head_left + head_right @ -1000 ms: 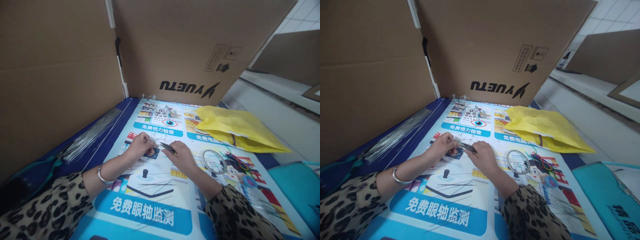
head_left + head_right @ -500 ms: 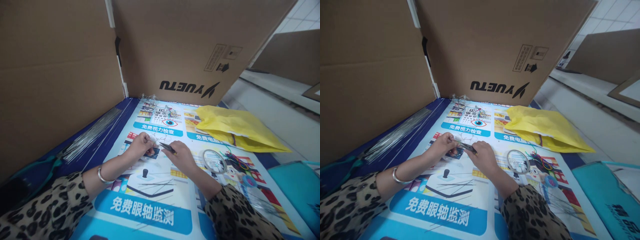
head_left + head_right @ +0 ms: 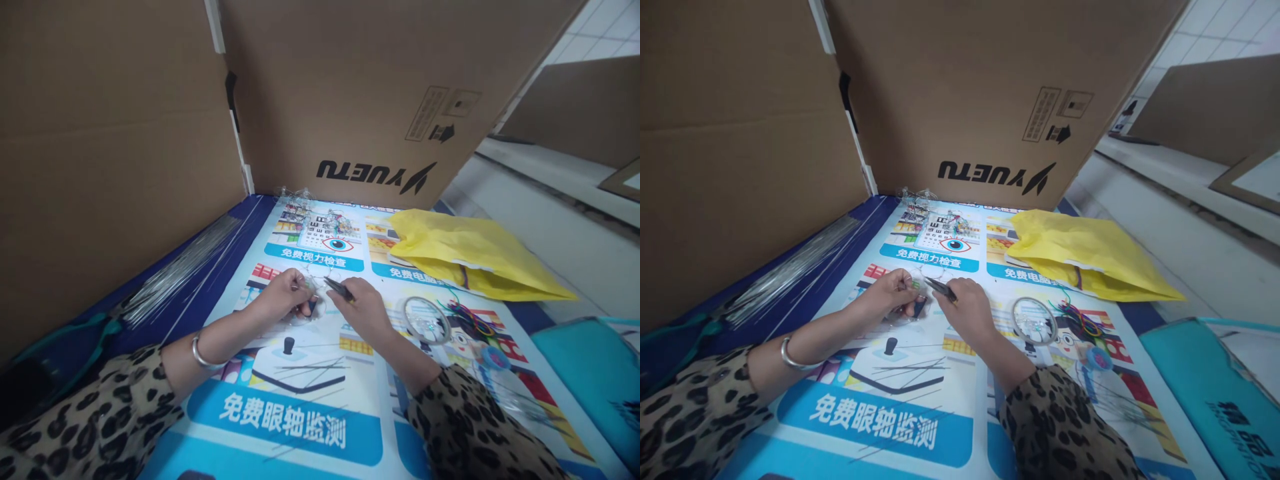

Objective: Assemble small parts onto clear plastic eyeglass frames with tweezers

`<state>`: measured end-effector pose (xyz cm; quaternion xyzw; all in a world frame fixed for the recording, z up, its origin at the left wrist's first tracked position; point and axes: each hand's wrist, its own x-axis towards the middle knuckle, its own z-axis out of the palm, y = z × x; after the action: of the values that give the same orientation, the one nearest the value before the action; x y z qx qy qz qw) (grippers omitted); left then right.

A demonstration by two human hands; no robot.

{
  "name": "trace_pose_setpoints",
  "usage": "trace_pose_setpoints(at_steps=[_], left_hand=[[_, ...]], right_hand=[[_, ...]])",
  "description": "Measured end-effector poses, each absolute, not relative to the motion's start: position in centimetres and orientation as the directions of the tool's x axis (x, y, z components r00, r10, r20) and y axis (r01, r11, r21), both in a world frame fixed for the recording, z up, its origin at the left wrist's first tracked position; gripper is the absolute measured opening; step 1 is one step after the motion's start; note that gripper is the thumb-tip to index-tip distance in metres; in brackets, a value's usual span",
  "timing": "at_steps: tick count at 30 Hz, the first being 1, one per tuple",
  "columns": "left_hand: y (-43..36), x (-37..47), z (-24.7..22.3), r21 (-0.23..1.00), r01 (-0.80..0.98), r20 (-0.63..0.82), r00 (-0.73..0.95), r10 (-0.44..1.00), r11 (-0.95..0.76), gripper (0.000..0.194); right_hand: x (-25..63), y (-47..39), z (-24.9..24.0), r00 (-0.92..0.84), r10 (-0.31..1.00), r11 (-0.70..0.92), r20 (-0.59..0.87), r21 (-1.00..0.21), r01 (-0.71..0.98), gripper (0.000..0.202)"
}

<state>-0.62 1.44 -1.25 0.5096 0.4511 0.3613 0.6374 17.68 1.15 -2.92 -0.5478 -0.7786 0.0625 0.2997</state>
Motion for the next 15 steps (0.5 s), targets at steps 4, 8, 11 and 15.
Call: trace_pose_setpoints(at_steps=[4,8,11,15], left_hand=[[1.5,-0.5,-1.1,0.972,-0.013,-0.217,0.335,0.917,0.235,0.029],[1.4,-0.5,-1.1,0.976,0.009,-0.207,0.338,0.918,0.217,0.026],[1.3,-0.4,-1.3,0.98,0.01,-0.19,0.303,0.934,0.197,0.024],[1.0,0.0,-1.5,0.986,-0.031,-0.152,0.234,0.96,0.163,0.026]], right_hand=[[17.8,1.4,-3.1,-0.131,0.931,0.33,0.339,-0.638,0.696,0.026],[17.8,1.6,-2.7,-0.243,0.922,0.387,0.301,-0.679,0.624,0.02],[17.7,1.4,-2.2,-0.233,0.938,0.347,0.257,-0.697,0.627,0.018],[17.1,0.8,-1.5,-0.212,0.964,0.255,0.16,-0.778,0.574,0.018]])
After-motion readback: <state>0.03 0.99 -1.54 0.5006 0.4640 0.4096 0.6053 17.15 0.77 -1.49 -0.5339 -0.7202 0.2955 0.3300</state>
